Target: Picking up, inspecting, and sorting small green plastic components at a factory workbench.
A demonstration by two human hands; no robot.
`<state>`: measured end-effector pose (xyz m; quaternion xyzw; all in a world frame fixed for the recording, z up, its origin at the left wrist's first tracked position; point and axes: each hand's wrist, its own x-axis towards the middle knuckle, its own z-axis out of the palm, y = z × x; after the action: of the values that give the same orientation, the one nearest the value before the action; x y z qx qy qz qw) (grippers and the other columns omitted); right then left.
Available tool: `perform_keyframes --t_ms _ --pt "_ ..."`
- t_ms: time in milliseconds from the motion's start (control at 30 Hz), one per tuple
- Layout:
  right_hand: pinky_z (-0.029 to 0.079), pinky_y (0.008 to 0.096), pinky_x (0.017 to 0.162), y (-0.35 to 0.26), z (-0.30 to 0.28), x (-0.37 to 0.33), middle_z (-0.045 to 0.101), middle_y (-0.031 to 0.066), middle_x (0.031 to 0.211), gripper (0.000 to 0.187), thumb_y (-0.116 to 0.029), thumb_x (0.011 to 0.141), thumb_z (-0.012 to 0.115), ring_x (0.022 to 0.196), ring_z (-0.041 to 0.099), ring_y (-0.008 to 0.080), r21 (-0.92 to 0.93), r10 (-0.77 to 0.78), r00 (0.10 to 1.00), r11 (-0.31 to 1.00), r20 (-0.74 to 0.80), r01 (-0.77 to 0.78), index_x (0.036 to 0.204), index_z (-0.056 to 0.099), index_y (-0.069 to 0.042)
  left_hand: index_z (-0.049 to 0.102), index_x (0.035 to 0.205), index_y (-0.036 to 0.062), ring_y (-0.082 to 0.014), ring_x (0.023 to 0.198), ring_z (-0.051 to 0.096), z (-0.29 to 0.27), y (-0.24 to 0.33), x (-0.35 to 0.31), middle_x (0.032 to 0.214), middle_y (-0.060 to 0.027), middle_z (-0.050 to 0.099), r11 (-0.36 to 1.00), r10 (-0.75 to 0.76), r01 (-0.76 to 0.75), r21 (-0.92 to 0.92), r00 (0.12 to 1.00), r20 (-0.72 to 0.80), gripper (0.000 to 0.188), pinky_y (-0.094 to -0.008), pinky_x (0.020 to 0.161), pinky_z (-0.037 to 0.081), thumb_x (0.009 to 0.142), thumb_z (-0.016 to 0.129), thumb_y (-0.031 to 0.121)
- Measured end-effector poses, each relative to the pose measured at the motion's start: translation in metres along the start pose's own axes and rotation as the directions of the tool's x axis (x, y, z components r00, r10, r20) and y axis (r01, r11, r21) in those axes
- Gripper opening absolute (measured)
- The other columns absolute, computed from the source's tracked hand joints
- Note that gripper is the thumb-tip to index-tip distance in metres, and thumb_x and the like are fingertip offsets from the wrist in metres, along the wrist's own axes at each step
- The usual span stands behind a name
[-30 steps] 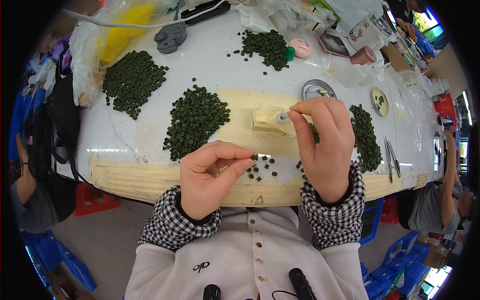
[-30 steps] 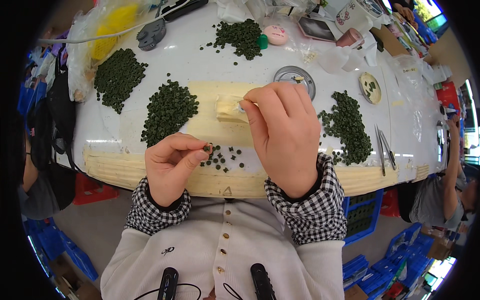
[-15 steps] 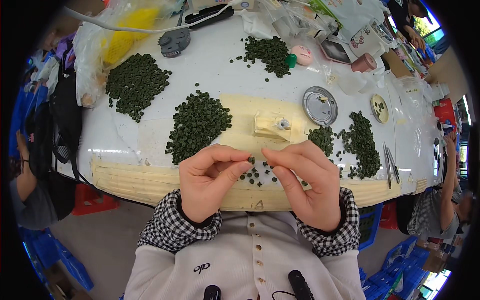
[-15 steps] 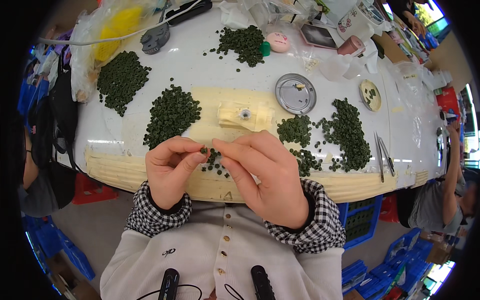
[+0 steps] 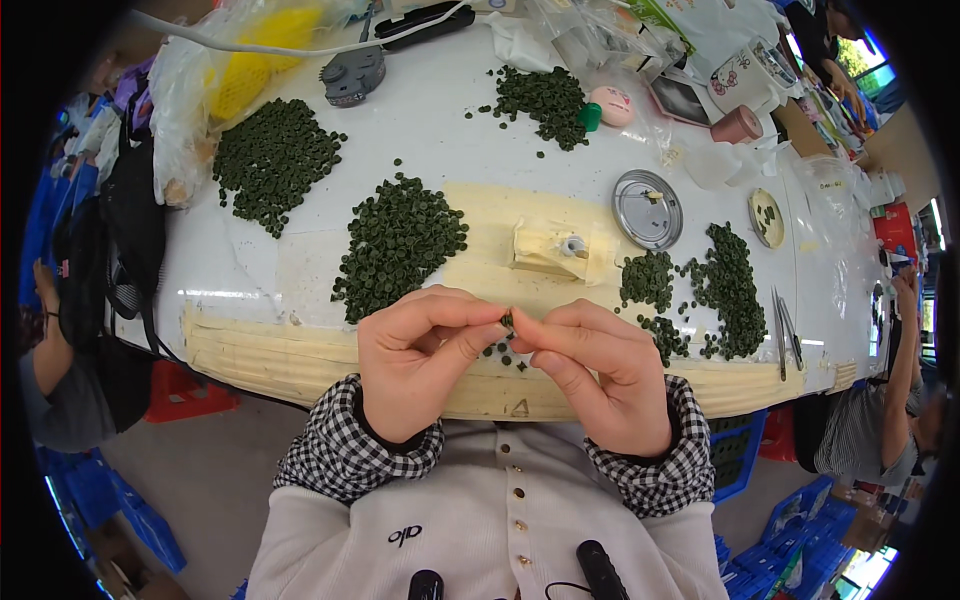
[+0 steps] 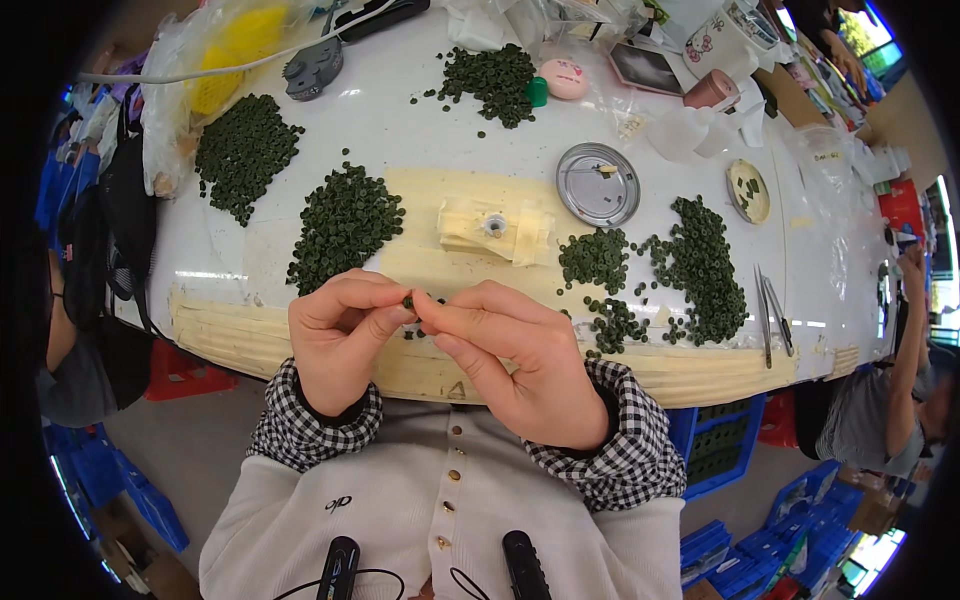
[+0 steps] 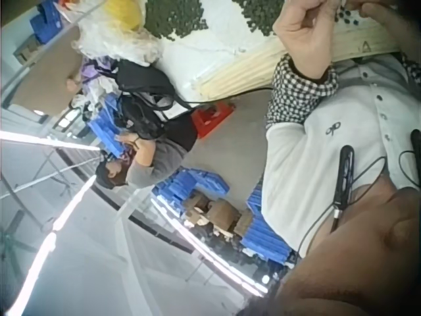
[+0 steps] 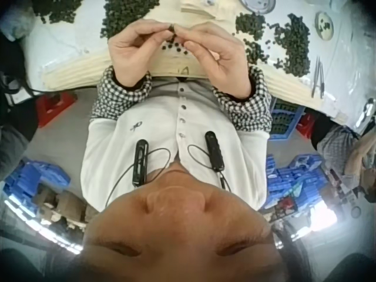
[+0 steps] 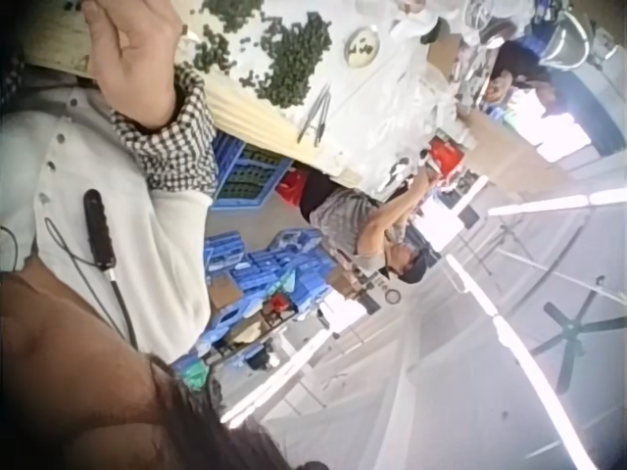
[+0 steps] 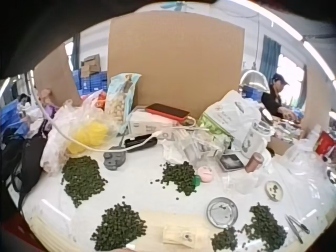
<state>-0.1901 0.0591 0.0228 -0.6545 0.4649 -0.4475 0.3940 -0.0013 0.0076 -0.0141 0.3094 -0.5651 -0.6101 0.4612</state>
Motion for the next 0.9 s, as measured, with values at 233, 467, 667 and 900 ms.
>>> perform_keyframes --t_ms 233,467,667,900 --pt "0.051 0.0257 0.073 0.003 -0.003 -0.001 0.065 0.0128 0.093 0.030 0.002 0.089 0.059 0.082 0.063 0.0182 0.029 0.002 1.000 1.000 0.027 -0.003 0.119 0.063 0.003 0.069 0.098 -0.0037 -0.0129 0.082 0.063 0.002 0.000 0.000 0.094 -0.0110 0.067 0.999 0.024 -0.024 -0.030 1.000 0.017 0.016 -0.0221 0.069 0.050 0.083 0.065 -0.010" --pt "0.051 0.0260 0.073 0.002 -0.005 -0.001 0.065 0.0133 0.093 0.030 0.002 0.089 0.059 0.082 0.063 0.0188 0.006 -0.005 0.999 1.000 0.034 0.005 0.119 0.063 0.003 0.068 0.097 -0.0032 -0.0119 0.082 0.063 0.000 0.000 0.001 0.093 -0.0101 0.067 1.000 0.003 -0.003 -0.002 1.000 0.030 0.015 -0.0214 0.068 0.049 0.084 0.066 -0.009" --pt "0.050 0.0265 0.071 -0.004 -0.003 0.001 0.064 0.0127 0.092 0.030 0.002 0.086 0.062 0.080 0.063 0.0199 -0.061 -0.008 0.999 0.998 -0.035 0.006 0.116 0.064 0.002 0.068 0.098 -0.0032 -0.0115 0.082 0.063 0.002 0.003 0.001 0.095 -0.0098 0.067 0.999 -0.018 0.018 -0.039 1.000 0.000 0.015 -0.0215 0.070 0.050 0.084 0.066 -0.008" --pt "0.046 0.0321 0.062 0.000 -0.020 0.018 0.058 0.0103 0.081 0.025 -0.002 0.075 0.074 0.071 0.057 0.0247 -0.613 -0.248 0.911 0.790 -0.330 -0.007 0.099 0.068 -0.001 0.067 0.098 -0.0036 -0.0121 0.085 0.063 0.001 0.002 0.000 0.097 -0.0101 0.067 0.999 -0.013 0.013 -0.032 1.000 0.009 0.016 -0.0228 0.073 0.051 0.083 0.066 -0.009"
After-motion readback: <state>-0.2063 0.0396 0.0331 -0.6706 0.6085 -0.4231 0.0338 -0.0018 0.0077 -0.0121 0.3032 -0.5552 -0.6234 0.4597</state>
